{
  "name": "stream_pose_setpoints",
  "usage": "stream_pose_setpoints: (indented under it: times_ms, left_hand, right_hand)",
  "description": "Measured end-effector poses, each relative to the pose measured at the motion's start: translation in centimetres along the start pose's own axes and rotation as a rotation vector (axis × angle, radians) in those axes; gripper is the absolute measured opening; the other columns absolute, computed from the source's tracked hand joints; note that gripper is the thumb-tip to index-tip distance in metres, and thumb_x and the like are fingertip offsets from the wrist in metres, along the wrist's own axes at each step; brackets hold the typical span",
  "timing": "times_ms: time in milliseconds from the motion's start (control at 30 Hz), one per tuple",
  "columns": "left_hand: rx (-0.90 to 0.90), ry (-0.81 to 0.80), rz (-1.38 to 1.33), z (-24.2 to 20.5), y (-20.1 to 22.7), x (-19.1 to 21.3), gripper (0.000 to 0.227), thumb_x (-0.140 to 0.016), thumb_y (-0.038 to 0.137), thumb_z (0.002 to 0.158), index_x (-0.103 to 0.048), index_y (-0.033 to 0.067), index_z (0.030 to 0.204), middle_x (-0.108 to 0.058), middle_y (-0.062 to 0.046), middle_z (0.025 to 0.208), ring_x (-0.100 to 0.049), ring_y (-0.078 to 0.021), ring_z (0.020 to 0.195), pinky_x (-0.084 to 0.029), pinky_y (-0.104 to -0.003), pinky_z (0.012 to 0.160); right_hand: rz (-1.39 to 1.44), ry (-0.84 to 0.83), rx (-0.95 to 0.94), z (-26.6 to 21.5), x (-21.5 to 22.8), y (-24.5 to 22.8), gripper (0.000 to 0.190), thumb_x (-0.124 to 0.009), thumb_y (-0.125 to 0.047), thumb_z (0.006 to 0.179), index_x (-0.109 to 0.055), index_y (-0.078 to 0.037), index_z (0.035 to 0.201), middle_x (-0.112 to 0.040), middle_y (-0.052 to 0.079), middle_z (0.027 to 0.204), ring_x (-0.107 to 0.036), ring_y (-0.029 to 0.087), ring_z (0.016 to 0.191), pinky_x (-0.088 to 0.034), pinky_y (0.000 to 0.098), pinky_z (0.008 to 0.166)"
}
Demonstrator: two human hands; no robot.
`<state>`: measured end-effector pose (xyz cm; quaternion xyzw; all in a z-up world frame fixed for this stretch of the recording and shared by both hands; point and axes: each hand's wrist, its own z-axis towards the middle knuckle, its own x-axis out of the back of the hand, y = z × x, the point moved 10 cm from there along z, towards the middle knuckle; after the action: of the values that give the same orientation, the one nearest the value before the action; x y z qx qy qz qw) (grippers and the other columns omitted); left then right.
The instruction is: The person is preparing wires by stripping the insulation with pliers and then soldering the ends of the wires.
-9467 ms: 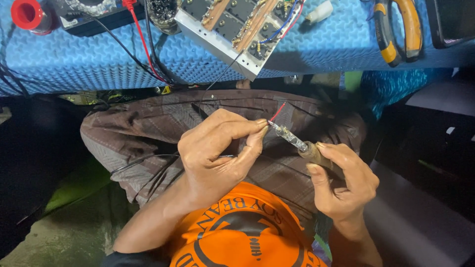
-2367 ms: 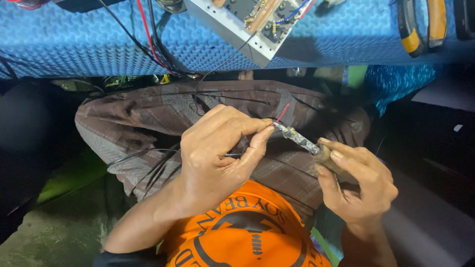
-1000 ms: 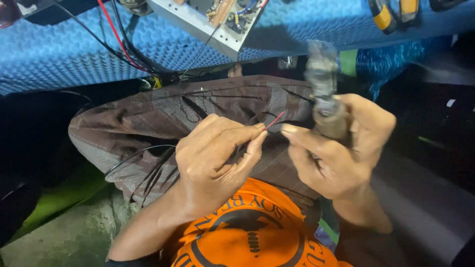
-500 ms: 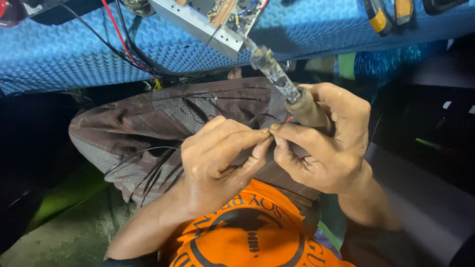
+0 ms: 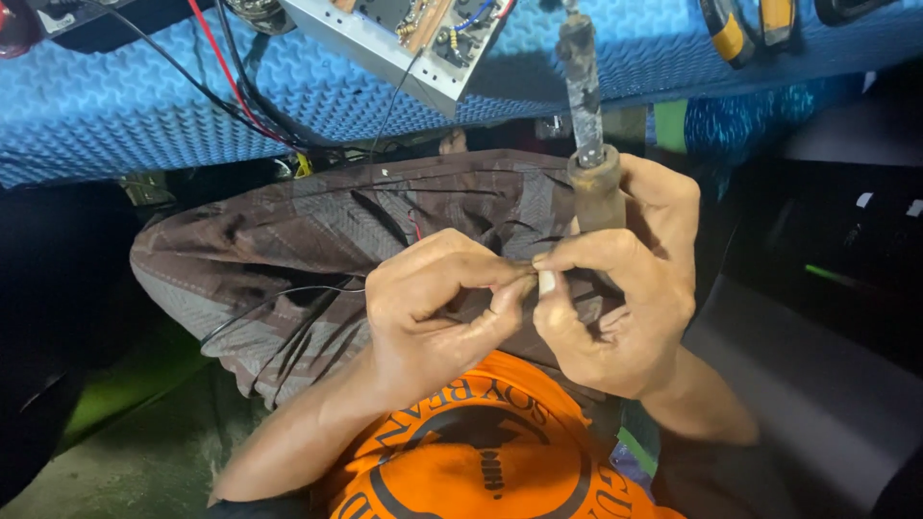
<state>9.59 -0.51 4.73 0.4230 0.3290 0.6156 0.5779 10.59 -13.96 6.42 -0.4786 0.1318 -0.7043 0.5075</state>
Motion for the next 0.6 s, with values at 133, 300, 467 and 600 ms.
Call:
stream_pose_setpoints:
  times_ms: [133, 300, 467, 600]
  left_hand:
    - [0.129, 0.037, -0.055, -0.1, -1.3, 0.3, 0.006, -0.07, 0.006, 0.095, -0.069, 0.0024, 0.089, -0.07, -0.01, 0.08, -0.06, -0.0175, 0.067, -0.047, -0.03, 0.063]
    - [0.202, 0.033, -0.104, -0.7, -2.0, 0.3, 0.005, -0.07, 0.006, 0.095, -0.069, 0.0038, 0.091, -0.07, -0.008, 0.083, -0.056, -0.0155, 0.067, -0.046, -0.029, 0.065]
    - [0.292, 0.071, -0.143, -1.1, -3.0, 0.5, 0.005, -0.071, 0.002, 0.097, -0.073, 0.0041, 0.1, -0.068, -0.007, 0.084, -0.053, -0.0111, 0.068, -0.042, -0.024, 0.065]
    - [0.332, 0.124, -0.178, -1.2, -3.4, 0.9, 0.006, -0.07, 0.001, 0.097, -0.073, 0.0048, 0.1, -0.069, -0.007, 0.086, -0.053, -0.009, 0.069, -0.042, -0.021, 0.063]
  right_hand:
    - [-0.014, 0.011, -0.059, 0.0, 0.3, 0.2, 0.009, -0.067, -0.007, 0.09, -0.068, -0.005, 0.098, -0.044, 0.025, 0.132, -0.058, 0.032, 0.112, -0.054, 0.0421, 0.097]
    - [-0.076, -0.001, -0.021, -0.3, 0.5, 0.4, 0.011, -0.065, -0.014, 0.093, -0.071, -0.005, 0.097, -0.045, 0.027, 0.127, -0.055, 0.037, 0.118, -0.054, 0.04, 0.088]
    - [-0.137, 0.105, 0.037, -0.6, 1.7, -0.2, 0.018, -0.063, -0.017, 0.092, -0.067, 0.0, 0.099, -0.053, 0.036, 0.122, -0.054, 0.035, 0.109, -0.051, 0.04, 0.084]
    - [-0.167, 0.125, 0.045, -1.3, 2.0, -0.1, 0.02, -0.064, -0.019, 0.094, -0.068, -0.001, 0.103, -0.049, 0.035, 0.125, -0.057, 0.037, 0.113, -0.059, 0.0357, 0.077]
